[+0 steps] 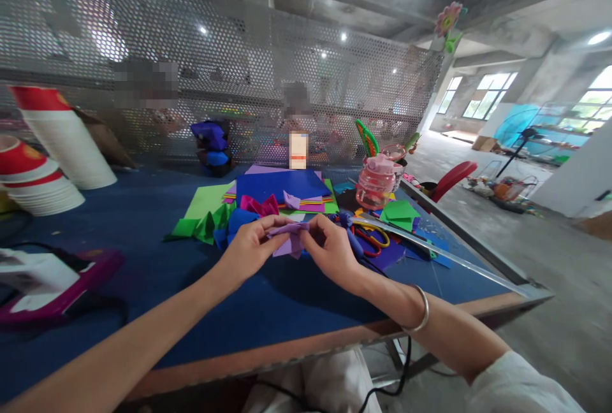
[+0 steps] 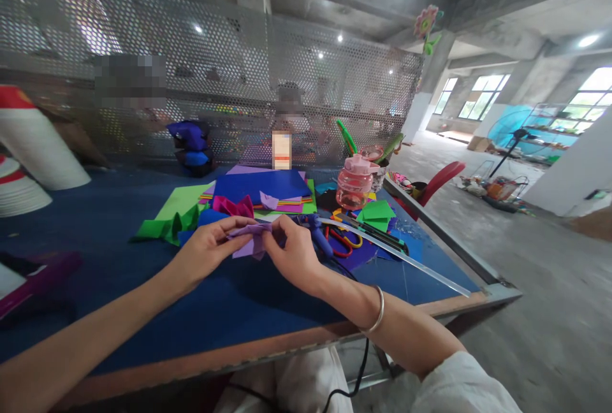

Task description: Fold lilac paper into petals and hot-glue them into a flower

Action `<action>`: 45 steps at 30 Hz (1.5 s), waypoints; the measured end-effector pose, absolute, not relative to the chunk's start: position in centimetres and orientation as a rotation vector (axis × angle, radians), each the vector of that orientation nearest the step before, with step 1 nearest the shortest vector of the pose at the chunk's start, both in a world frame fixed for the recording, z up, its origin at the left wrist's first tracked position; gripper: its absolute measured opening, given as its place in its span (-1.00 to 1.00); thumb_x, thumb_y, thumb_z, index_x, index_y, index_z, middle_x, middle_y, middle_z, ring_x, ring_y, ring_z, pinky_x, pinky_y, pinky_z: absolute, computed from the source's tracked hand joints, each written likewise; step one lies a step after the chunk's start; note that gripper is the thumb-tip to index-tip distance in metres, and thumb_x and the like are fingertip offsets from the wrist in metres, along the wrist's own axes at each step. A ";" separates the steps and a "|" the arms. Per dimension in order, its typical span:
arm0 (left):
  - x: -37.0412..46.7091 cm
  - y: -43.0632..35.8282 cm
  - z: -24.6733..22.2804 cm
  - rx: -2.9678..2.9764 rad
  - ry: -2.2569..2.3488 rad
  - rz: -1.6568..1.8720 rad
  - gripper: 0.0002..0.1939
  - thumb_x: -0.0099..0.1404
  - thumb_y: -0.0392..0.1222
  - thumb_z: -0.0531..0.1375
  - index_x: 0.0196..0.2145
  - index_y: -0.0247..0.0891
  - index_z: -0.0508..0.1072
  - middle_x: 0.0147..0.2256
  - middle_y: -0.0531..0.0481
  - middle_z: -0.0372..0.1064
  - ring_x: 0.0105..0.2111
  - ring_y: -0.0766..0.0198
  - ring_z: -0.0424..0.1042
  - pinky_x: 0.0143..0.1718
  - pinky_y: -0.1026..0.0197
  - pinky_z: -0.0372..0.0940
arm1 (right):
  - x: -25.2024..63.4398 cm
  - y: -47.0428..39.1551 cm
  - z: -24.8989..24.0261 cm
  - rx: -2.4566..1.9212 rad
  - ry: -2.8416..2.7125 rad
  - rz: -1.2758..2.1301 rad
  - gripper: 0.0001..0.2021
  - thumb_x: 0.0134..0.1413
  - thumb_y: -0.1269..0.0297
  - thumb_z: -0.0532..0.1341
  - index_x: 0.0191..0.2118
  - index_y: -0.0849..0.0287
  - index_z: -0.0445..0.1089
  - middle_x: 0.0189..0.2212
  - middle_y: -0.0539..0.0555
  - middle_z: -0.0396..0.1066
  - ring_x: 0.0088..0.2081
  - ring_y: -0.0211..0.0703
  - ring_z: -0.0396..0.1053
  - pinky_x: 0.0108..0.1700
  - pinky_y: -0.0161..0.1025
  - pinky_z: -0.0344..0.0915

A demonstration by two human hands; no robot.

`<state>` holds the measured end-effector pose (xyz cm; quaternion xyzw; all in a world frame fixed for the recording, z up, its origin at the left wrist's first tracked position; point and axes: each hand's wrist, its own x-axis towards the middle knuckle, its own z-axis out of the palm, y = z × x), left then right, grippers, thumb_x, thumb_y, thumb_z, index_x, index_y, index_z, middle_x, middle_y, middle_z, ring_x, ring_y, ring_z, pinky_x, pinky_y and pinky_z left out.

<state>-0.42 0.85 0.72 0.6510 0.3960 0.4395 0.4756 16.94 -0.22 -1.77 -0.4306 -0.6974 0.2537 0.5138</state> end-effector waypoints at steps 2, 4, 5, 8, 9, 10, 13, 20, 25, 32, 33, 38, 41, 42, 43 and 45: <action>-0.4 0.8 0.5 1.634 0.983 1.115 -0.67 0.08 -0.08 0.31 -0.19 -0.25 0.51 -0.23 -0.04 0.56 -0.22 0.11 0.52 -0.11 0.08 0.38 | 16.9 -0.4 -1.7 -1.030 -1.683 0.612 -0.82 0.15 0.18 0.15 -0.41 0.13 0.25 -0.56 -0.09 0.27 -0.55 -0.32 0.20 -0.49 -0.37 0.13; -0.4 0.8 0.5 1.683 0.987 1.135 -0.73 0.10 -0.11 0.29 -0.24 -0.24 0.54 -0.27 -0.02 0.57 -0.24 0.13 0.52 -0.12 0.11 0.39 | 16.8 -0.6 -1.5 -1.036 -1.699 0.599 -0.81 0.14 0.18 0.16 -0.43 0.13 0.24 -0.58 -0.11 0.24 -0.56 -0.33 0.18 -0.51 -0.38 0.10; -0.4 0.8 0.5 1.708 0.994 1.140 -0.76 0.11 -0.11 0.28 -0.26 -0.24 0.55 -0.30 -0.02 0.56 -0.27 0.15 0.51 -0.15 0.12 0.40 | 16.8 -0.7 -1.5 -1.039 -1.705 0.590 -0.81 0.14 0.18 0.16 -0.43 0.13 0.24 -0.59 -0.11 0.23 -0.57 -0.34 0.17 -0.52 -0.38 0.09; -0.5 0.7 0.6 1.773 1.022 1.167 -0.81 0.13 -0.12 0.26 -0.33 -0.24 0.56 -0.37 0.00 0.54 -0.35 0.18 0.49 -0.27 0.17 0.39 | 16.7 -0.8 -1.4 -1.040 -1.714 0.584 -0.81 0.13 0.19 0.16 -0.44 0.14 0.24 -0.60 -0.11 0.23 -0.57 -0.34 0.17 -0.52 -0.38 0.07; -0.5 0.6 0.6 1.792 1.027 1.176 -0.82 0.13 -0.12 0.25 -0.34 -0.24 0.55 -0.38 0.00 0.54 -0.36 0.19 0.49 -0.29 0.18 0.39 | 16.7 -0.9 -1.4 -1.038 -1.712 0.587 -0.82 0.13 0.20 0.16 -0.44 0.14 0.24 -0.60 -0.12 0.24 -0.57 -0.34 0.17 -0.52 -0.38 0.07; -0.5 0.5 0.7 1.809 1.031 1.185 -0.83 0.12 -0.13 0.25 -0.35 -0.24 0.55 -0.38 0.00 0.54 -0.37 0.20 0.48 -0.30 0.19 0.38 | 16.6 -0.9 -1.4 -1.035 -1.708 0.592 -0.82 0.12 0.20 0.17 -0.44 0.14 0.25 -0.60 -0.12 0.24 -0.57 -0.34 0.17 -0.52 -0.39 0.07; -0.4 0.2 0.6 1.843 1.070 1.206 -0.85 0.11 -0.18 0.24 -0.35 -0.24 0.55 -0.41 0.03 0.52 -0.39 0.23 0.46 -0.33 0.23 0.34 | 16.5 -0.9 -1.5 -1.014 -1.716 0.627 -0.91 0.09 0.25 0.17 -0.36 0.14 0.29 -0.55 -0.10 0.31 -0.54 -0.34 0.22 -0.50 -0.39 0.10; -0.1 0.0 -0.3 1.879 1.165 1.227 -0.85 0.10 -0.19 0.24 -0.33 -0.22 0.54 -0.42 0.07 0.48 -0.43 0.29 0.42 -0.40 0.30 0.28 | 16.5 -1.0 -1.6 -1.066 -1.740 0.623 -0.95 0.03 0.34 0.16 -0.42 0.15 0.27 -0.61 -0.14 0.21 -0.57 -0.34 0.14 -0.51 -0.38 0.05; 0.3 -0.2 -0.1 1.777 1.097 1.287 -0.84 0.10 -0.16 0.26 -0.32 -0.21 0.51 -0.39 0.07 0.49 -0.41 0.28 0.45 -0.39 0.31 0.32 | 16.6 -0.9 -1.5 -1.061 -1.692 0.658 -0.90 0.03 0.31 0.17 -0.44 0.13 0.21 -0.63 -0.15 0.18 -0.58 -0.35 0.12 -0.52 -0.38 0.03; 0.5 -0.3 0.0 1.712 0.984 1.317 -0.79 0.18 -0.10 0.22 -0.26 -0.25 0.50 -0.34 -0.02 0.53 -0.36 0.22 0.50 -0.33 0.24 0.38 | 16.5 -0.6 -2.1 -1.046 -1.616 0.757 -0.87 0.09 0.27 0.15 -0.41 0.11 0.17 -0.61 -0.15 0.20 -0.59 -0.34 0.18 -0.55 -0.38 0.06; 0.4 -0.1 0.0 1.738 0.988 1.318 -0.80 0.19 -0.10 0.21 -0.28 -0.25 0.51 -0.34 -0.02 0.54 -0.36 0.22 0.50 -0.32 0.25 0.38 | 16.5 -0.6 -2.0 -1.053 -1.641 0.742 -0.88 0.10 0.28 0.14 -0.41 0.12 0.17 -0.61 -0.15 0.20 -0.59 -0.34 0.18 -0.55 -0.38 0.06; -0.5 0.6 -0.1 1.968 1.103 1.287 -0.79 0.24 -0.12 0.15 -0.31 -0.25 0.54 -0.42 0.02 0.53 -0.42 0.24 0.48 -0.40 0.28 0.34 | 16.6 -0.7 -1.6 -1.017 -1.796 0.477 -0.91 0.13 0.26 0.19 -0.28 0.15 0.31 -0.40 -0.03 0.36 -0.43 -0.29 0.29 -0.44 -0.36 0.20; -0.9 0.6 0.1 2.185 1.203 1.207 -0.78 0.25 -0.14 0.12 -0.34 -0.22 0.56 -0.47 0.05 0.53 -0.46 0.24 0.49 -0.41 0.27 0.31 | 16.8 -0.5 -1.6 -0.901 -1.815 0.390 -0.90 0.15 0.30 0.18 -0.20 0.14 0.34 -0.27 0.05 0.38 -0.30 -0.24 0.36 -0.34 -0.34 0.31; -0.9 0.5 0.2 2.252 1.219 1.187 -0.78 0.25 -0.15 0.12 -0.34 -0.20 0.57 -0.47 0.07 0.54 -0.46 0.24 0.50 -0.40 0.27 0.31 | 16.9 -0.5 -1.6 -0.870 -1.835 0.364 -0.92 0.16 0.35 0.16 -0.21 0.14 0.34 -0.28 0.05 0.38 -0.30 -0.24 0.36 -0.33 -0.33 0.32; -1.0 0.5 0.2 2.311 1.229 1.177 -0.78 0.24 -0.17 0.12 -0.33 -0.18 0.58 -0.46 0.07 0.55 -0.46 0.23 0.51 -0.37 0.26 0.31 | 16.9 -0.4 -1.6 -0.847 -1.860 0.337 -0.91 0.16 0.40 0.14 -0.23 0.14 0.35 -0.30 0.05 0.37 -0.31 -0.24 0.36 -0.32 -0.33 0.33; -1.0 0.4 0.1 2.383 1.245 1.190 -0.76 0.25 -0.18 0.11 -0.30 -0.16 0.59 -0.44 0.08 0.57 -0.44 0.23 0.52 -0.35 0.25 0.32 | 17.1 -0.3 -1.6 -0.827 -1.892 0.291 -0.88 0.15 0.45 0.12 -0.25 0.14 0.36 -0.33 0.04 0.37 -0.33 -0.25 0.35 -0.31 -0.32 0.33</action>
